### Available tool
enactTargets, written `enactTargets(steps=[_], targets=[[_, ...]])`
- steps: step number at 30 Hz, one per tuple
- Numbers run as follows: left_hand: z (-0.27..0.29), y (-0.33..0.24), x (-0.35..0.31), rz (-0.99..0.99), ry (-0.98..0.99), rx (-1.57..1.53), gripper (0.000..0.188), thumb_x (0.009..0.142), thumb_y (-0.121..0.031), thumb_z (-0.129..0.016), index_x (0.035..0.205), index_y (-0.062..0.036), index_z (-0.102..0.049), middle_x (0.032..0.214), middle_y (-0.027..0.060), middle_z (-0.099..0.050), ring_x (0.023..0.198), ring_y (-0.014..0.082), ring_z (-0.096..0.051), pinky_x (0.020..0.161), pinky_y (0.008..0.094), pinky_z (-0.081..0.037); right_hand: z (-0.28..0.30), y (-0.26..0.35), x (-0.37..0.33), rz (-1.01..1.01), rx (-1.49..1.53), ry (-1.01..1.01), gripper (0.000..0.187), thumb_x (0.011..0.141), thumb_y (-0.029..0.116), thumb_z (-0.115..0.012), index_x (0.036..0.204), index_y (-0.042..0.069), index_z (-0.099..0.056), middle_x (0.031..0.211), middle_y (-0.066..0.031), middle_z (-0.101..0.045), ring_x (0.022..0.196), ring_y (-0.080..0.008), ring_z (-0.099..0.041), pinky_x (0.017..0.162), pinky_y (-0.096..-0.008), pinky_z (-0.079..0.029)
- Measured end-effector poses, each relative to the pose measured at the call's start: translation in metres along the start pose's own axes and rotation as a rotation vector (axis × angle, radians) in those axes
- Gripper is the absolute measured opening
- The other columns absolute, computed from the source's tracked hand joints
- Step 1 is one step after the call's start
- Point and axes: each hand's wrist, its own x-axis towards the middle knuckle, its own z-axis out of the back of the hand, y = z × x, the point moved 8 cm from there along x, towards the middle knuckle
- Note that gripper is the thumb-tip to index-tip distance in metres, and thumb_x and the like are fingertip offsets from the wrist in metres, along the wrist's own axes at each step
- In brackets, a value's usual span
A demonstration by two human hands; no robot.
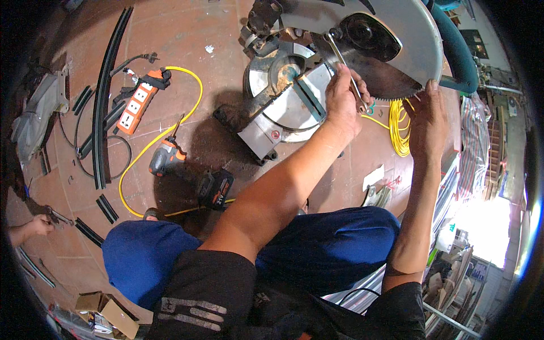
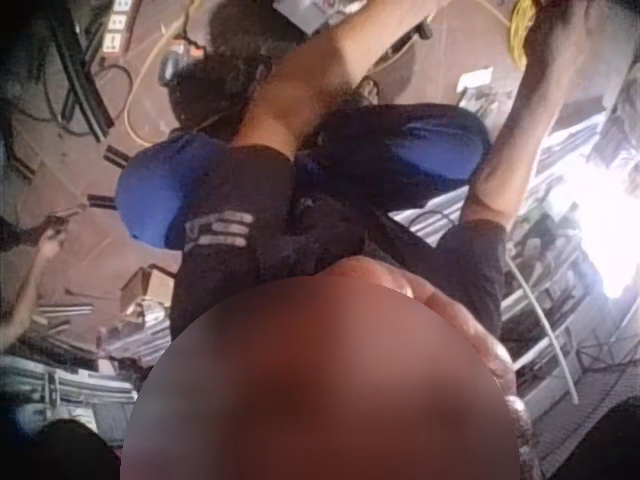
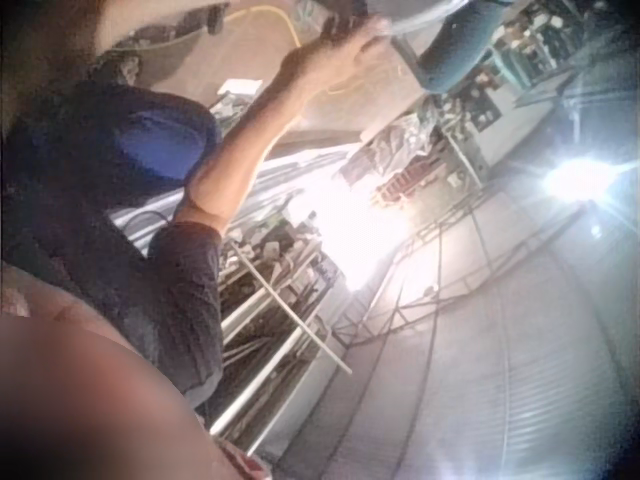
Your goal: The person sits on the floor and repairs a miter saw. They remove a blade guard, use a screwdriver and a cordless drill to adjust internal components, and reattach the guard.
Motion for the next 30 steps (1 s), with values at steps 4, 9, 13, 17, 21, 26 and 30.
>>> enactTargets(steps=[4, 9, 13, 17, 21, 26, 30], targets=[[-0.005, 0.001, -0.006, -0.033, -0.036, -0.006, 0.045, 0.109, -0.056, -0.050, 0.093, -0.0147, -0.054, 0.073, 0.0017, -0.057, 0.060, 0.0160, -0.055, 0.066, 0.0380, -0.051, -0.007, -0.002, 0.002, -0.026, 0.015, 0.049, 0.062, 0.105, 0.053, -0.061, 0.141, 0.002, -0.055, 0.124, -0.0125, -0.064, 0.118, -0.0246, -0.063, 0.104, -0.0396, -0.048], [-0.010, -0.003, -0.005, -0.056, -0.044, 0.012, 0.044, 0.110, -0.055, -0.049, 0.093, -0.0148, -0.054, 0.071, 0.0015, -0.057, 0.058, 0.0166, -0.056, 0.062, 0.0378, -0.051, -0.012, -0.005, -0.002, -0.060, 0.045, 0.018, 0.063, 0.107, 0.050, -0.059, 0.140, -0.003, -0.055, 0.130, -0.0171, -0.067, 0.120, -0.0266, -0.066, 0.105, -0.0442, -0.050], [-0.017, 0.001, -0.004, -0.002, -0.009, 0.043, 0.044, 0.110, -0.054, -0.049, 0.094, -0.0141, -0.054, 0.070, 0.0026, -0.057, 0.058, 0.0176, -0.057, 0.061, 0.0393, -0.053, -0.017, -0.005, 0.000, -0.071, 0.036, -0.027, 0.060, 0.105, 0.057, -0.059, 0.136, 0.005, -0.059, 0.128, -0.0137, -0.066, 0.121, -0.0276, -0.063, 0.103, -0.0479, -0.049], [-0.025, 0.006, -0.003, 0.025, -0.058, 0.014, 0.046, 0.109, -0.056, -0.049, 0.094, -0.0128, -0.056, 0.071, 0.0046, -0.059, 0.059, 0.0197, -0.059, 0.062, 0.0401, -0.056, -0.014, -0.005, 0.000, -0.154, 0.123, -0.108, 0.063, 0.103, 0.060, -0.061, 0.137, 0.007, -0.059, 0.129, -0.0133, -0.065, 0.119, -0.0276, -0.064, 0.104, -0.0469, -0.048], [-0.026, 0.015, 0.003, 0.073, -0.002, -0.046, 0.047, 0.109, -0.055, -0.051, 0.094, -0.0112, -0.058, 0.069, 0.0066, -0.060, 0.056, 0.0213, -0.060, 0.055, 0.0392, -0.056, -0.019, -0.008, 0.001, -0.181, 0.220, -0.057, 0.066, 0.100, 0.063, -0.064, 0.140, 0.010, -0.058, 0.133, -0.0111, -0.063, 0.119, -0.0257, -0.063, 0.103, -0.0439, -0.045], [0.028, -0.025, 0.023, -0.207, -0.022, 0.521, 0.051, 0.109, -0.054, -0.054, 0.084, -0.0097, -0.064, 0.064, 0.0045, -0.060, 0.048, 0.0162, -0.057, 0.046, 0.0330, -0.050, -0.022, -0.004, 0.003, -0.134, 0.214, -0.044, 0.068, 0.100, 0.066, -0.061, 0.142, 0.012, -0.057, 0.138, -0.0092, -0.063, 0.124, -0.0238, -0.059, 0.105, -0.0439, -0.040], [0.045, -0.113, 0.048, -0.556, -0.001, 1.305, 0.055, 0.107, -0.055, -0.057, 0.089, -0.0046, -0.069, 0.065, 0.0029, -0.059, 0.061, 0.0127, -0.056, 0.058, 0.0301, -0.046, -0.025, -0.002, 0.002, -0.127, 0.174, -0.004, 0.072, 0.100, 0.067, -0.059, 0.146, 0.012, -0.054, 0.145, -0.0096, -0.060, 0.126, -0.0256, -0.058, 0.108, -0.0457, -0.037]])
